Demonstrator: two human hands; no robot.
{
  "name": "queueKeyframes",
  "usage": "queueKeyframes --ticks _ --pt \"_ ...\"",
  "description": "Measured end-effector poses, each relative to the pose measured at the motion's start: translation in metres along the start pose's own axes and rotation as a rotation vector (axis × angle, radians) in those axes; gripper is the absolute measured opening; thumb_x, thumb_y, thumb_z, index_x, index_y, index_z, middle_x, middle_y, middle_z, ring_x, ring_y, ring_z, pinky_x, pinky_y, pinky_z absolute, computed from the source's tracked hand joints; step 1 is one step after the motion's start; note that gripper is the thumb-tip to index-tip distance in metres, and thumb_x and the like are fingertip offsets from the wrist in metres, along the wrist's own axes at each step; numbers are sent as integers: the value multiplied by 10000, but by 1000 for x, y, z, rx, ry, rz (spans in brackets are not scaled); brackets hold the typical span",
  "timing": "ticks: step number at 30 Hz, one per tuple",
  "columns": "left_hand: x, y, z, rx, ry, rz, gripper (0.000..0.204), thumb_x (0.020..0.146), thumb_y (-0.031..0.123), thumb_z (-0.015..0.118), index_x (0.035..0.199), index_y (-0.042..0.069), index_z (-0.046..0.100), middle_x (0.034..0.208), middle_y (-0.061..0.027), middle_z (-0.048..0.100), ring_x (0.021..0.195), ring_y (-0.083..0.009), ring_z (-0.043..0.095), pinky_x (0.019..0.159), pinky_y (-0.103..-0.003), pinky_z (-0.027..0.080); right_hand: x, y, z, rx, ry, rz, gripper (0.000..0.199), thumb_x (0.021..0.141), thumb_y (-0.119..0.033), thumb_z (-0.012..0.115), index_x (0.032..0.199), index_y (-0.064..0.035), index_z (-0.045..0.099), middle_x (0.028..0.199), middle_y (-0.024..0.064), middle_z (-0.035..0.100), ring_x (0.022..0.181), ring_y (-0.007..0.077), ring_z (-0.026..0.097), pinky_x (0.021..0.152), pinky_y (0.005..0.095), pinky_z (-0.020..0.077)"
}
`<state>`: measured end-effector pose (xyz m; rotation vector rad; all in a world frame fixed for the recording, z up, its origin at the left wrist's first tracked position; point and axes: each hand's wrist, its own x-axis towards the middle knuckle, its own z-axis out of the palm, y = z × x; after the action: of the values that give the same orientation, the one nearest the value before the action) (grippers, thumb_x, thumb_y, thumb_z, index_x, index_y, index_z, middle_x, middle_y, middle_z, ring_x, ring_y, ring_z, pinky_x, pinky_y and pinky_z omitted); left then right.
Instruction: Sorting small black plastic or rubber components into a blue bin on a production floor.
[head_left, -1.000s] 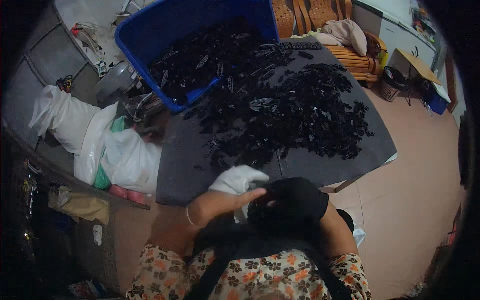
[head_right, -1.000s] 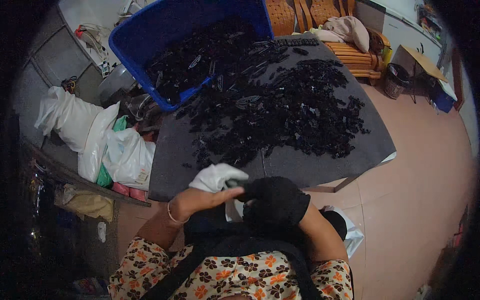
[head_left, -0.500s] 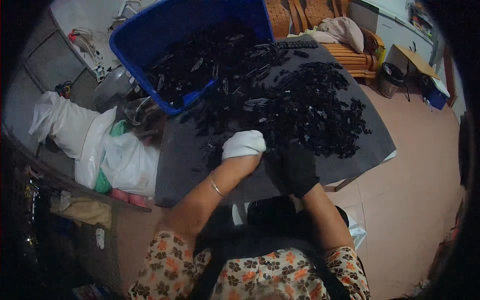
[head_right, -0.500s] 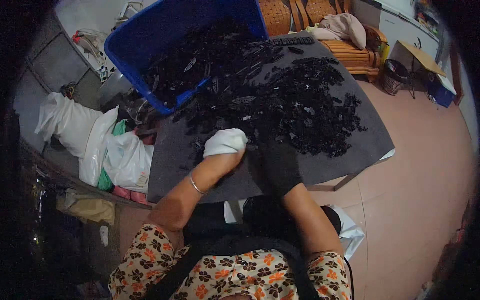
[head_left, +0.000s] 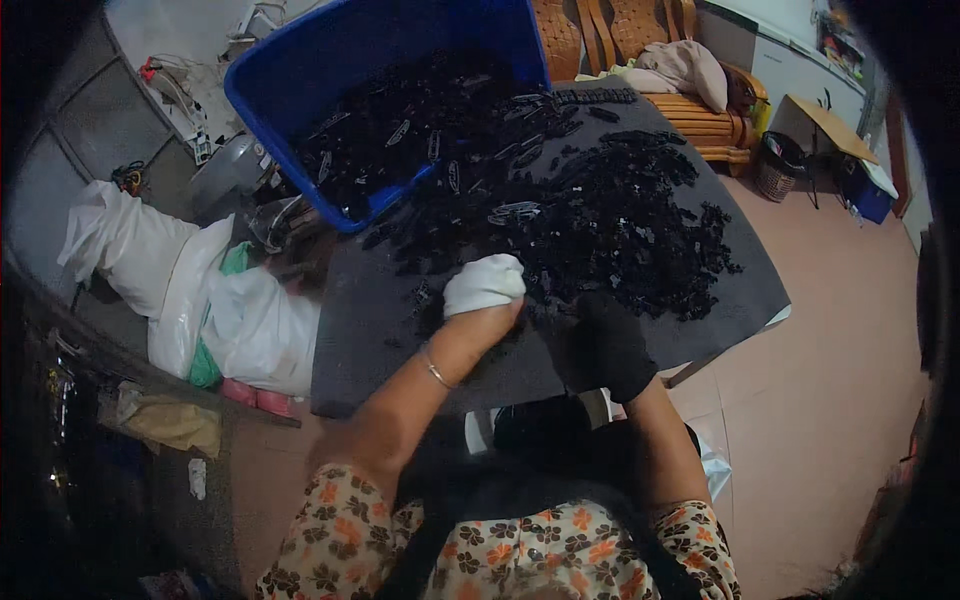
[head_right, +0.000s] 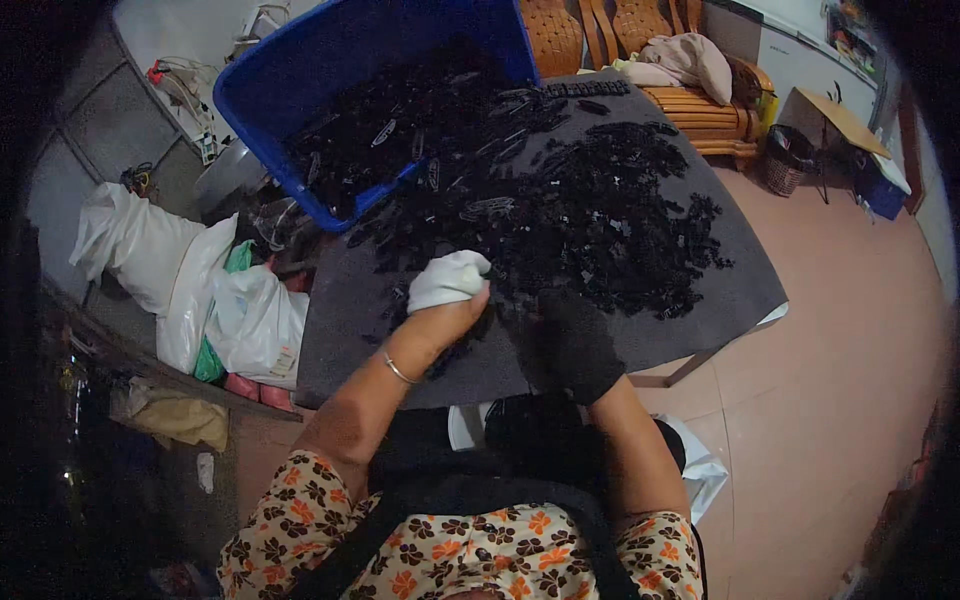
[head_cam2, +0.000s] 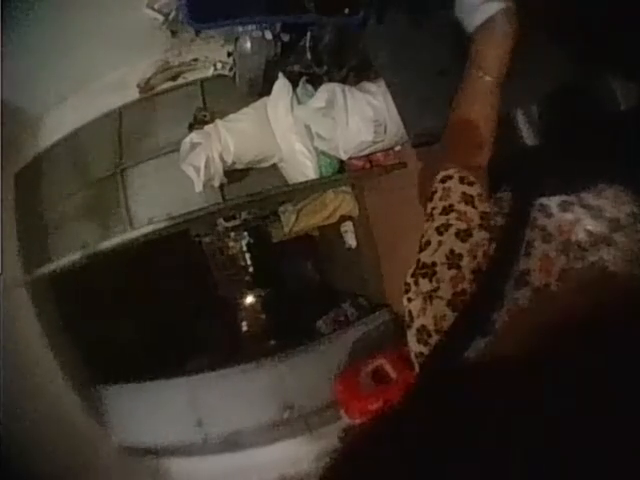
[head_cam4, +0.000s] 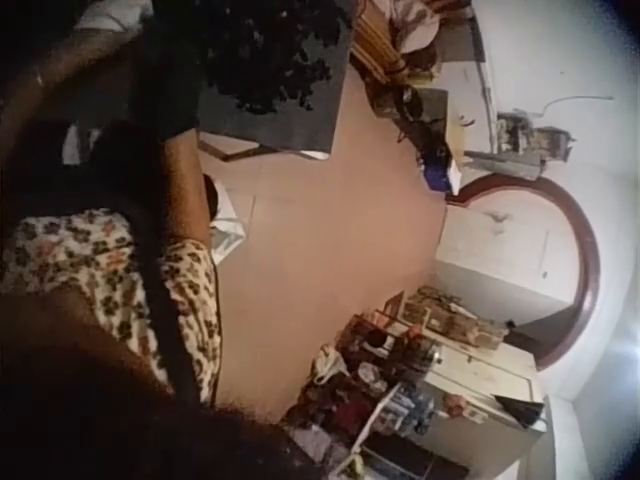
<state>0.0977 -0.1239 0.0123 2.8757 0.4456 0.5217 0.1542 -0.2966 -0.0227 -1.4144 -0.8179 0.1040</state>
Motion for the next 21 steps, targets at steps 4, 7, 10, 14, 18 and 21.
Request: queueKeyframes --ticks 4,7,10,14,18,21 --pt "-14 -24 -12 -266 70 68 162 786 154 629 929 78 624 818 -51 628 715 -199 608 666 -307 501 4 -18 -6 -477 -125 -114 143 720 -57 593 862 -55 576 815 136 587 778 323 590 659 362 464" --pt "-25 -19 -26 -780 -100 -155 151 841 118 600 955 19 602 803 -26 610 705 -92 579 597 -252 487 2 -21 -1 -350 -73 -153 115 717 -55 596 830 -51 573 788 129 579 761 312 587 650 353 462" --pt "-28 -14 -36 -725 -350 -330 143 848 99 579 961 14 601 800 -36 611 688 -90 580 571 -263 492 1 -22 5 -429 -96 -306 94 710 -55 609 794 -53 568 765 129 568 735 314 580 623 366 455" --pt "-44 -21 -18 -1019 -314 -297 167 866 69 524 1003 -2 587 828 -51 613 691 -100 588 572 -261 502 -3 -14 21 -382 -130 -295 110 674 -40 628 730 -54 535 725 126 542 683 325 559 570 388 432" --pt "-48 -5 -26 -1026 -289 -212 232 884 40 474 1086 -25 566 925 -97 617 737 -137 609 628 -269 527 -1 -9 17 -469 -162 -338 138 648 -31 640 723 -65 528 765 106 565 707 312 571 593 371 442" --pt "-52 -8 -23 -1312 -351 -332 254 896 27 439 1108 -52 555 972 -117 613 792 -159 615 691 -281 530 -5 -3 14 -394 -73 -462 217 608 -79 682 756 -76 523 784 76 572 738 282 563 651 372 441"
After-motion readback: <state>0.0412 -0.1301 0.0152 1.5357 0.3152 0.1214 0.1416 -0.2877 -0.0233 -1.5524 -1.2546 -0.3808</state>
